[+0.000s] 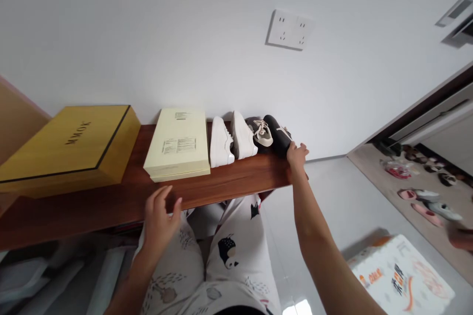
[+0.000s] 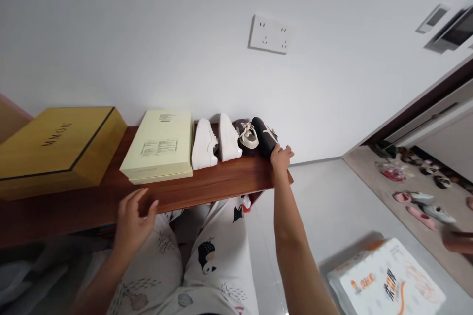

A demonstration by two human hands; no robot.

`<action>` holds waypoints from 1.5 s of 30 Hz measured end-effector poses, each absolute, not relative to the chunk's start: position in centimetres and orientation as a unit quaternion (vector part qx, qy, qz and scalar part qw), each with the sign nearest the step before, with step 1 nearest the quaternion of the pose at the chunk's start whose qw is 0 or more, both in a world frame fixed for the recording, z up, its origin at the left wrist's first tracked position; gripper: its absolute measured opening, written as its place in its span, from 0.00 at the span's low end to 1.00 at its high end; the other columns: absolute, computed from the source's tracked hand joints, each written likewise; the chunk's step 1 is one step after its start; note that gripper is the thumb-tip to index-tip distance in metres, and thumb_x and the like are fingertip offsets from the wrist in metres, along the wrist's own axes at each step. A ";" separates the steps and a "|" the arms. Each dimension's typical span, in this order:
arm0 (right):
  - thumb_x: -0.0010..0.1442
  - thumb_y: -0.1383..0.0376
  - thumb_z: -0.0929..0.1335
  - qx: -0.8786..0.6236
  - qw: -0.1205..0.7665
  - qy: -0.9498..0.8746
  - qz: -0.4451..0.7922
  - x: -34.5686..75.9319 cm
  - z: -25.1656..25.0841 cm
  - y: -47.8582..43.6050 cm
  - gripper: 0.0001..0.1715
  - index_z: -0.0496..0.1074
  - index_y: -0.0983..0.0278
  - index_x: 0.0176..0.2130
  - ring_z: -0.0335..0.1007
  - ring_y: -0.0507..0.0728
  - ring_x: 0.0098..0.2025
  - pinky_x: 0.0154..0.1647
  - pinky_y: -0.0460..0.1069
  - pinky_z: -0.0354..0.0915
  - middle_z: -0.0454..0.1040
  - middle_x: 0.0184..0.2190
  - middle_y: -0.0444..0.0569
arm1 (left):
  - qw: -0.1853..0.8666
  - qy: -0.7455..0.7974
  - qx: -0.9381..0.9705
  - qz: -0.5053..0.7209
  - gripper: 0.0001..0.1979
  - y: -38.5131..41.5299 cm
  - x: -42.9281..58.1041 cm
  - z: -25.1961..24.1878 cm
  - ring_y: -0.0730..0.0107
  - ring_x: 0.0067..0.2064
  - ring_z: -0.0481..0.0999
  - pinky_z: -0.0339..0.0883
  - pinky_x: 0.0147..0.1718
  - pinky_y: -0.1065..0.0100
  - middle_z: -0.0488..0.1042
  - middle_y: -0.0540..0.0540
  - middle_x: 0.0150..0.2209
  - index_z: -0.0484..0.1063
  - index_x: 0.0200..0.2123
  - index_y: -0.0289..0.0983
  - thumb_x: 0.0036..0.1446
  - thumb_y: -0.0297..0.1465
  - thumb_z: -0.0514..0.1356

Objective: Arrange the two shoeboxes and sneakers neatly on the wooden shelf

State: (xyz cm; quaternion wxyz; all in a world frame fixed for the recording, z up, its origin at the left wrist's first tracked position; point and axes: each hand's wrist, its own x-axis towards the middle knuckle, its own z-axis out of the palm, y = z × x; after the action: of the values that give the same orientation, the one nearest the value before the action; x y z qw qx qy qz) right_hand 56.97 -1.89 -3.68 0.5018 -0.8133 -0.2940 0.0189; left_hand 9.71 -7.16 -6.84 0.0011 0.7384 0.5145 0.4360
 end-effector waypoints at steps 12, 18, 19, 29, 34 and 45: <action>0.63 0.49 0.65 -0.718 0.408 -0.562 0.045 52.8 -1.2 2.3 0.19 0.68 0.62 0.36 0.67 0.59 0.39 0.45 0.56 0.68 0.69 0.37 0.51 | 0.014 0.588 0.632 0.504 0.19 -9.0 5.6 -4.6 0.49 0.55 0.72 0.78 0.42 0.53 0.72 0.34 0.50 0.72 0.49 0.35 0.59 0.41 0.59; 0.67 0.45 0.57 -0.680 0.576 -0.386 0.240 52.6 -2.6 0.7 0.24 0.64 0.61 0.39 0.62 0.52 0.24 0.29 0.51 0.70 0.63 0.25 0.41 | 0.028 0.602 0.623 0.499 0.18 -9.6 4.9 -5.4 0.47 0.57 0.69 0.79 0.42 0.53 0.72 0.34 0.48 0.72 0.47 0.35 0.58 0.41 0.59; 0.67 0.46 0.57 -0.689 0.578 -0.369 0.233 51.9 -3.1 0.0 0.23 0.65 0.61 0.41 0.65 0.53 0.26 0.29 0.51 0.70 0.66 0.28 0.43 | 0.032 0.602 0.624 0.497 0.18 -9.6 4.9 -5.4 0.47 0.57 0.70 0.79 0.42 0.53 0.72 0.34 0.48 0.72 0.47 0.36 0.58 0.41 0.59; 0.66 0.56 0.61 -0.700 0.528 -0.477 -0.051 45.6 -5.5 -7.8 0.25 0.64 0.66 0.57 0.65 0.64 0.58 0.50 0.59 0.71 0.64 0.58 0.67 | 0.062 0.633 0.533 0.558 0.21 -9.8 2.3 -5.5 0.49 0.56 0.70 0.77 0.46 0.49 0.68 0.37 0.51 0.71 0.47 0.39 0.50 0.40 0.63; 0.67 0.57 0.62 -0.658 0.546 -0.518 0.021 39.7 -7.6 -12.4 0.21 0.66 0.63 0.56 0.70 0.62 0.53 0.41 0.56 0.73 0.67 0.55 0.62 | 0.236 0.644 0.194 0.701 0.22 -3.2 -4.2 -2.7 0.72 0.40 0.71 0.70 0.52 0.48 0.65 0.50 0.41 0.59 0.48 0.39 0.53 0.34 0.63; 0.66 0.66 0.61 -0.585 0.499 -0.572 0.286 26.2 -11.9 -20.1 0.13 0.69 0.58 0.48 0.73 0.56 0.37 0.36 0.51 0.72 0.73 0.42 0.52 | 0.404 0.688 0.250 0.549 0.06 8.7 -11.9 0.9 0.72 0.31 0.62 0.73 0.32 0.55 0.58 0.53 0.30 0.51 0.37 0.41 0.63 0.33 0.49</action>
State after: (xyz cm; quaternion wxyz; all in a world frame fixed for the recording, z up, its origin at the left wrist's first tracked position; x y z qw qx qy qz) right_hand 26.20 -20.08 -11.85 0.4986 -0.5855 -0.5717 0.2860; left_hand -11.93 8.68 0.94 0.4043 0.2495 0.6878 0.5488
